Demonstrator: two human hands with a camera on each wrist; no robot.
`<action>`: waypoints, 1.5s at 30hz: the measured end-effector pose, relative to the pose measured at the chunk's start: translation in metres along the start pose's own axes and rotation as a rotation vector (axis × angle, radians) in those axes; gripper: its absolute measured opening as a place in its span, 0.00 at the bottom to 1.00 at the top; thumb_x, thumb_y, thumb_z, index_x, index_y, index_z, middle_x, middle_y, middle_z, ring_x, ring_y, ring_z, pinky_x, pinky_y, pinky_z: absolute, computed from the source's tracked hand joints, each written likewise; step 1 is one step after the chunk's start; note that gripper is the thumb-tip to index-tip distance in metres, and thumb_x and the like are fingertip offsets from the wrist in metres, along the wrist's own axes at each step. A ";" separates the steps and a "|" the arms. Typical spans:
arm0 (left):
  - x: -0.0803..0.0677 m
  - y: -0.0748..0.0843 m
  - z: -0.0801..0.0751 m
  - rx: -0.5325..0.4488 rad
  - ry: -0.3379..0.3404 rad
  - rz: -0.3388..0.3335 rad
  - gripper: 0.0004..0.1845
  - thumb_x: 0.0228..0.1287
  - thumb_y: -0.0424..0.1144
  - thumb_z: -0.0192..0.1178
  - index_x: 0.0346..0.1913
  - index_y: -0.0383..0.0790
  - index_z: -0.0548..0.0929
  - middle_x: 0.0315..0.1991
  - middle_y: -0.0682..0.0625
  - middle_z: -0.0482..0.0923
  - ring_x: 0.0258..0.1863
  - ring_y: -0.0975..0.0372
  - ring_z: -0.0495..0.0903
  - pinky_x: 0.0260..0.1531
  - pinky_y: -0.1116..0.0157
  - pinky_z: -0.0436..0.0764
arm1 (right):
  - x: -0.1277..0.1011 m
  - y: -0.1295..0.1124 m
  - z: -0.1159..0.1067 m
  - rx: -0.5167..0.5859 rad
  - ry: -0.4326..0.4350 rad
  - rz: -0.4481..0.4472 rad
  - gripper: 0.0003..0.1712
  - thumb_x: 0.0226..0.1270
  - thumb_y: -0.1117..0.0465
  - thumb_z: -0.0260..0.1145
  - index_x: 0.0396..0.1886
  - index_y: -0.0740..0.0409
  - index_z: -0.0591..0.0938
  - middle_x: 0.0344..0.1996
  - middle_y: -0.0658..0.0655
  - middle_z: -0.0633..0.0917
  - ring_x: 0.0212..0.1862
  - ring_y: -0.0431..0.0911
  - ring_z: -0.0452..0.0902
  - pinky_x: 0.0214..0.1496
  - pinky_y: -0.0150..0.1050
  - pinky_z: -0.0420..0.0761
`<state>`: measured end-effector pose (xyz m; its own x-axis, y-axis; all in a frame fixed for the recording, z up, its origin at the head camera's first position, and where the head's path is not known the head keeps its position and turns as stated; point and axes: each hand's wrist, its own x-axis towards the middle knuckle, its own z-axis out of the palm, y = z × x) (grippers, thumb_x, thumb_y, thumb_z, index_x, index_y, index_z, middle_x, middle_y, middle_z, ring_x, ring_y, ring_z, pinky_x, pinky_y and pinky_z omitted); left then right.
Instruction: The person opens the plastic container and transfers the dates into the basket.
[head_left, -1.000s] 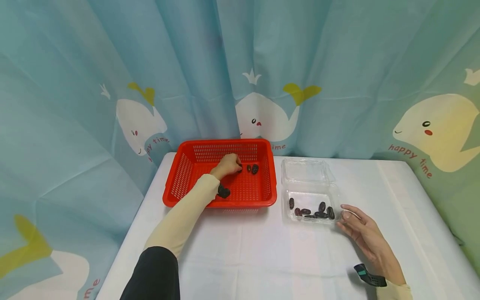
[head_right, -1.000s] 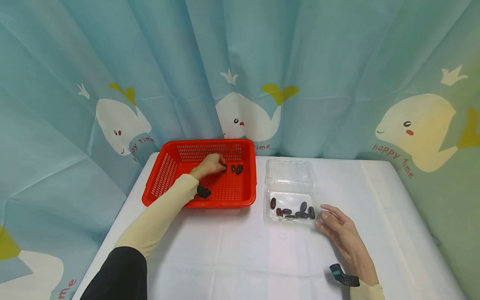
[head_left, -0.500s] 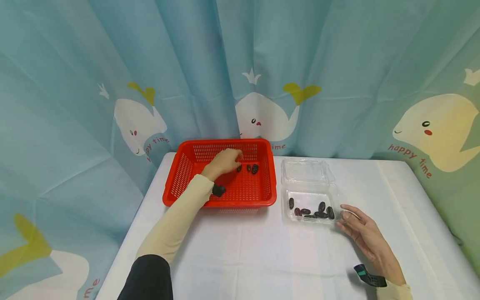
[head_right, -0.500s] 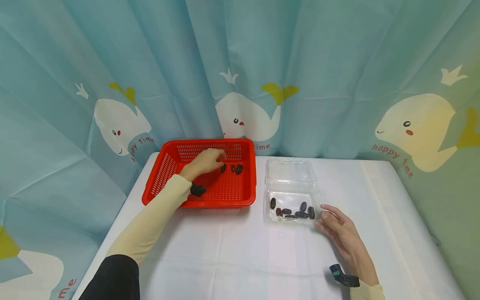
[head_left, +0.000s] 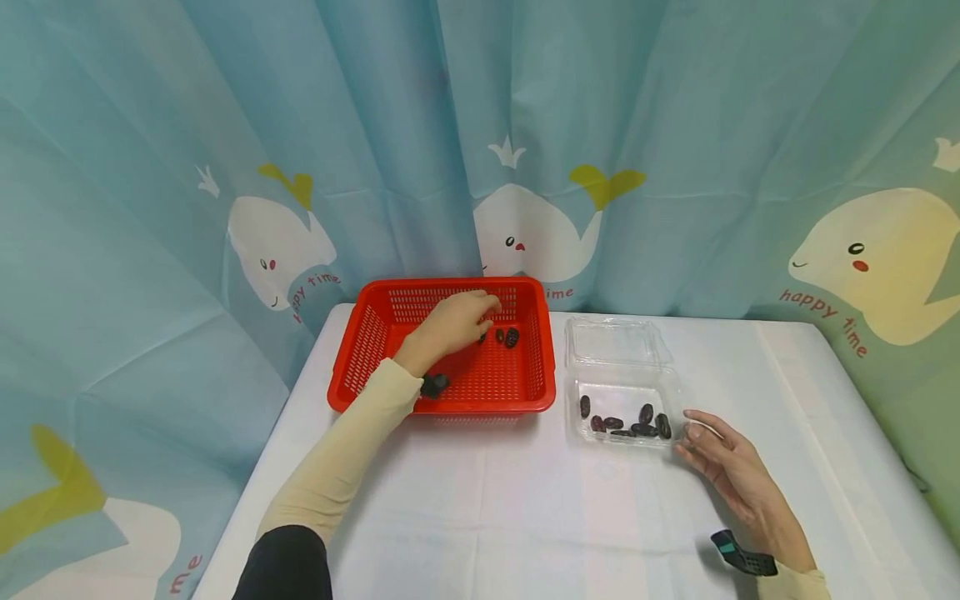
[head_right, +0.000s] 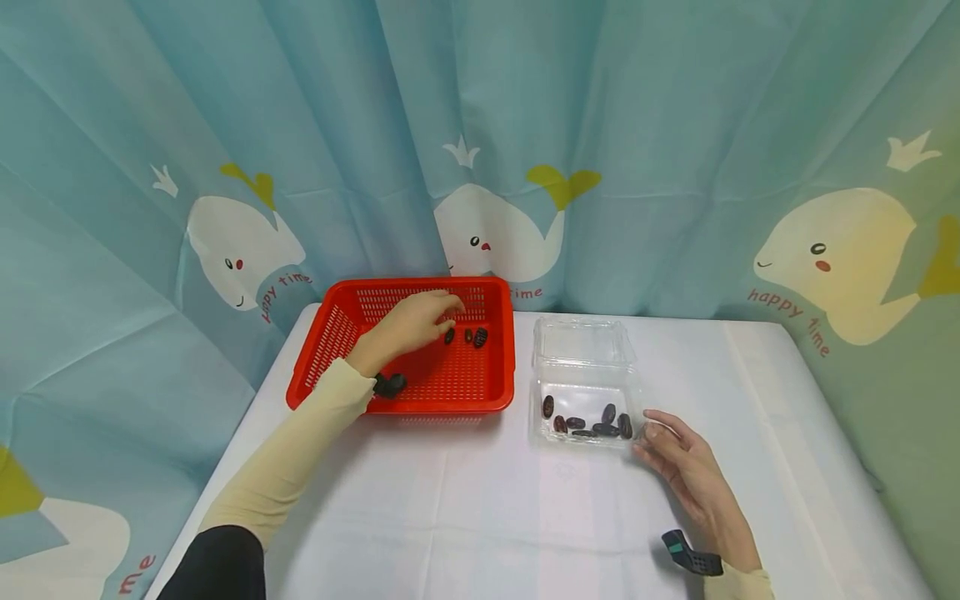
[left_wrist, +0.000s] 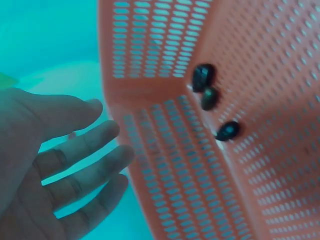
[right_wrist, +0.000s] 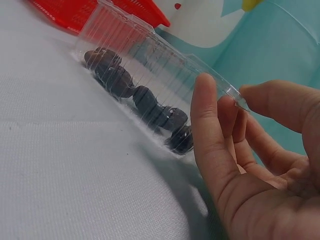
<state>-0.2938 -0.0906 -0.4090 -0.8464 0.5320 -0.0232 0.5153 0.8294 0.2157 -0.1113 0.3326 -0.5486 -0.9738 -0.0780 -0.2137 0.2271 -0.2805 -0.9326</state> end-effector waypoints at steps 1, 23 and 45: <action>0.000 0.004 -0.001 -0.003 0.002 0.005 0.17 0.76 0.39 0.62 0.63 0.43 0.83 0.57 0.49 0.84 0.49 0.58 0.84 0.56 0.59 0.85 | 0.000 0.000 0.000 0.000 0.001 0.000 0.18 0.81 0.68 0.57 0.56 0.41 0.83 0.43 0.44 0.84 0.44 0.36 0.84 0.55 0.33 0.87; -0.011 0.082 0.007 -0.162 0.041 0.222 0.14 0.77 0.39 0.61 0.61 0.47 0.84 0.56 0.51 0.84 0.50 0.61 0.83 0.55 0.63 0.83 | -0.002 0.000 0.003 0.026 -0.005 -0.002 0.18 0.81 0.68 0.58 0.56 0.41 0.83 0.43 0.44 0.85 0.44 0.35 0.84 0.55 0.32 0.87; 0.015 0.139 0.048 -0.510 0.015 0.275 0.14 0.74 0.35 0.62 0.59 0.44 0.85 0.52 0.51 0.88 0.47 0.66 0.83 0.46 0.79 0.76 | -0.001 0.002 0.001 0.064 -0.024 -0.014 0.19 0.81 0.70 0.56 0.57 0.42 0.83 0.42 0.45 0.85 0.44 0.36 0.85 0.56 0.33 0.87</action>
<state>-0.2285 0.0409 -0.4265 -0.6938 0.7112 0.1131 0.5901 0.4715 0.6553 -0.1094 0.3315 -0.5503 -0.9765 -0.0966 -0.1927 0.2144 -0.3422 -0.9148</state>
